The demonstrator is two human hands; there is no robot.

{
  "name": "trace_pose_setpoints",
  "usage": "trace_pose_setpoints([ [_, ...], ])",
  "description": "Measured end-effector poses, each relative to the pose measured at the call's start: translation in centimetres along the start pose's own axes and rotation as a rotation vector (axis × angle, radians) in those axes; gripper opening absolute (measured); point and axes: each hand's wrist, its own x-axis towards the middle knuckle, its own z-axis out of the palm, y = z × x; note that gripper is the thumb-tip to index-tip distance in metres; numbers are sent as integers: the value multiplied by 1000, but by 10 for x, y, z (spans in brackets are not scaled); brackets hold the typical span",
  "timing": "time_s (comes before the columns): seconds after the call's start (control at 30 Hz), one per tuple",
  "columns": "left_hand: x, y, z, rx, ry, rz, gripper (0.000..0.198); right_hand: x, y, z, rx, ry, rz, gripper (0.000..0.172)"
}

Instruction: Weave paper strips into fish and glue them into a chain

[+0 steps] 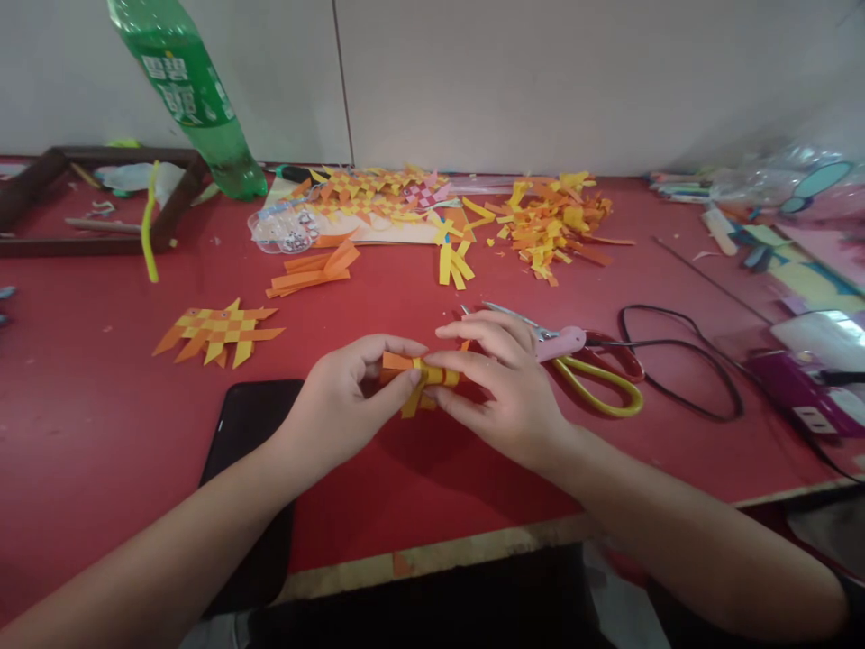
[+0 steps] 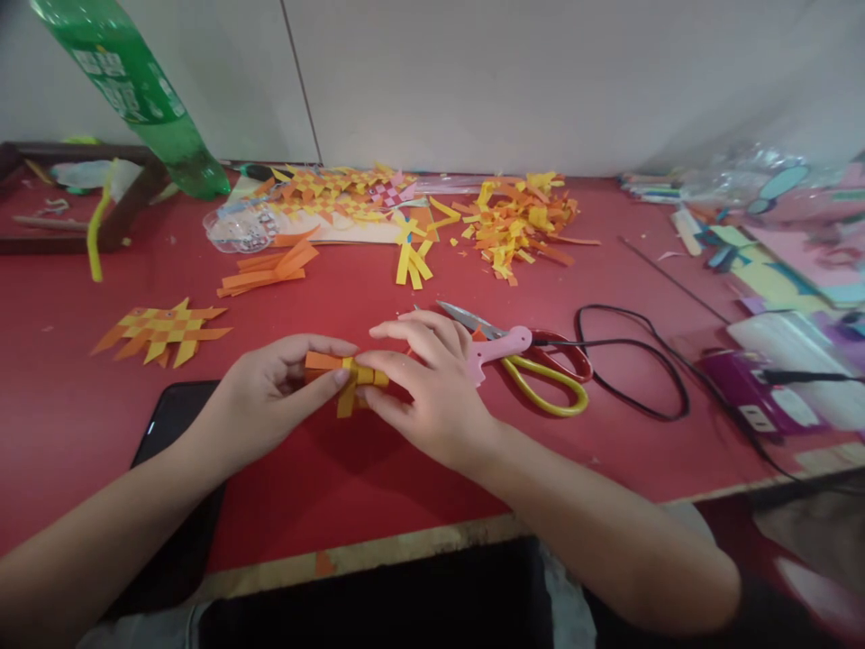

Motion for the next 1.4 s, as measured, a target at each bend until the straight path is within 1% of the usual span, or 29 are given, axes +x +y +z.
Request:
trace_pose_setpoints([
  [0.13, 0, -1, 1, 46, 30, 31, 27, 0, 1, 1, 23, 30, -6, 14],
  [0.3, 0, -4, 2, 171, 45, 86, 29, 4, -1, -1, 94, 47, 13, 11],
  [0.43, -3, -6, 1, 188, 46, 133, 30, 7, -5, -6, 230, 58, 65, 10],
  [0.57, -3, -6, 0, 185, 55, 133, 34, 8, -6, -10, 367, 28, 75, 13],
  [0.63, -2, -6, -1, 213, 91, 155, 31, 8, -6, -12, 399, 7, 40, 17],
  [0.73, -1, -6, -2, 217, 126, 197, 18, 8, -6, -14, 421, 7, -34, 21],
  [0.87, 0, -5, -2, 119, 120, 194, 10, 8, -7, -13, 378, 41, -20, 19],
  [1.0, 1, -5, -1, 24, 103, 141, 16, 6, -7, -8, 413, 53, 38, 25],
  [1.07, 1, -5, -1, 24, 90, 127, 20, 5, -7, -7, 423, 57, 73, 27],
  [1.17, 1, -5, -2, 113, 97, 169, 30, 3, -8, -6, 424, 35, 100, 28],
  [1.23, 0, -5, -2, 149, 103, 211, 33, 3, -8, -6, 415, 18, 107, 27],
  [1.3, -1, -4, -2, 150, 95, 250, 26, 3, -7, -6, 400, 3, 94, 27],
  [1.4, -2, -2, -1, 168, 71, 292, 9, 3, -6, -6, 360, -26, 32, 30],
])
